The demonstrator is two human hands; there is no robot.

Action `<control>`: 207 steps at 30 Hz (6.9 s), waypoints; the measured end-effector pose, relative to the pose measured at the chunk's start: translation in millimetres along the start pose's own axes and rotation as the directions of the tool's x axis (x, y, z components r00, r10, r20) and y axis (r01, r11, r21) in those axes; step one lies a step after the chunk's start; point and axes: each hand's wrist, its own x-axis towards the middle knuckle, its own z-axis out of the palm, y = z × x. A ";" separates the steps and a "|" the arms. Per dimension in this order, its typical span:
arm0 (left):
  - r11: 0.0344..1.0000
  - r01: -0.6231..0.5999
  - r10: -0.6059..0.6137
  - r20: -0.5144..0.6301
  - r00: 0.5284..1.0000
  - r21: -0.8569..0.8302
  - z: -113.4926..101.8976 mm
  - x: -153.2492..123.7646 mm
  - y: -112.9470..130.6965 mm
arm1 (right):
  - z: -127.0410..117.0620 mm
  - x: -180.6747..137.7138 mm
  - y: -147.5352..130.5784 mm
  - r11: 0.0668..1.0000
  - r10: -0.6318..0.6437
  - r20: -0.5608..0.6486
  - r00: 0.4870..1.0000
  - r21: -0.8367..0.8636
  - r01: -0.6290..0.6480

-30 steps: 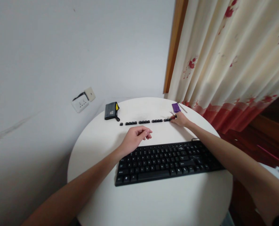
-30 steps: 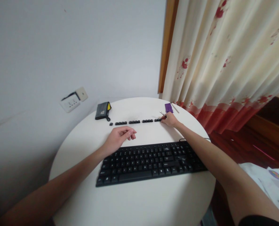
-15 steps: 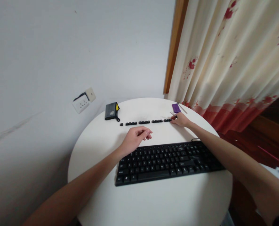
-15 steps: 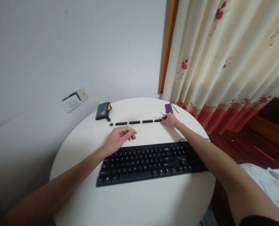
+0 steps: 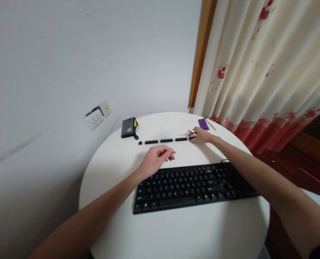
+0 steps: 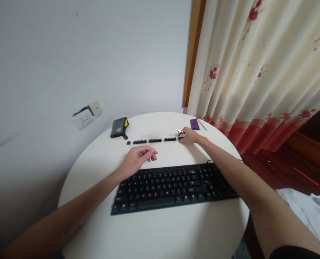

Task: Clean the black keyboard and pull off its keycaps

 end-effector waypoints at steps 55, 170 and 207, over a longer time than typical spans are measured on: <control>0.998 -0.011 0.010 0.017 1.000 0.059 -1.6 -0.6 2.7 | -14.1 -14.7 24.8 0.994 0.090 0.064 0.994 0.059 -0.094; 0.948 0.232 -0.318 0.674 0.667 0.218 -64.3 1.7 -36.7 | 27.2 -91.3 -262.9 0.919 -0.114 0.141 0.983 0.391 0.050; 0.933 -0.267 0.174 0.345 0.922 0.242 -35.3 0.7 -4.7 | 27.6 -107.9 -209.5 0.414 0.267 -0.118 0.957 0.910 -0.003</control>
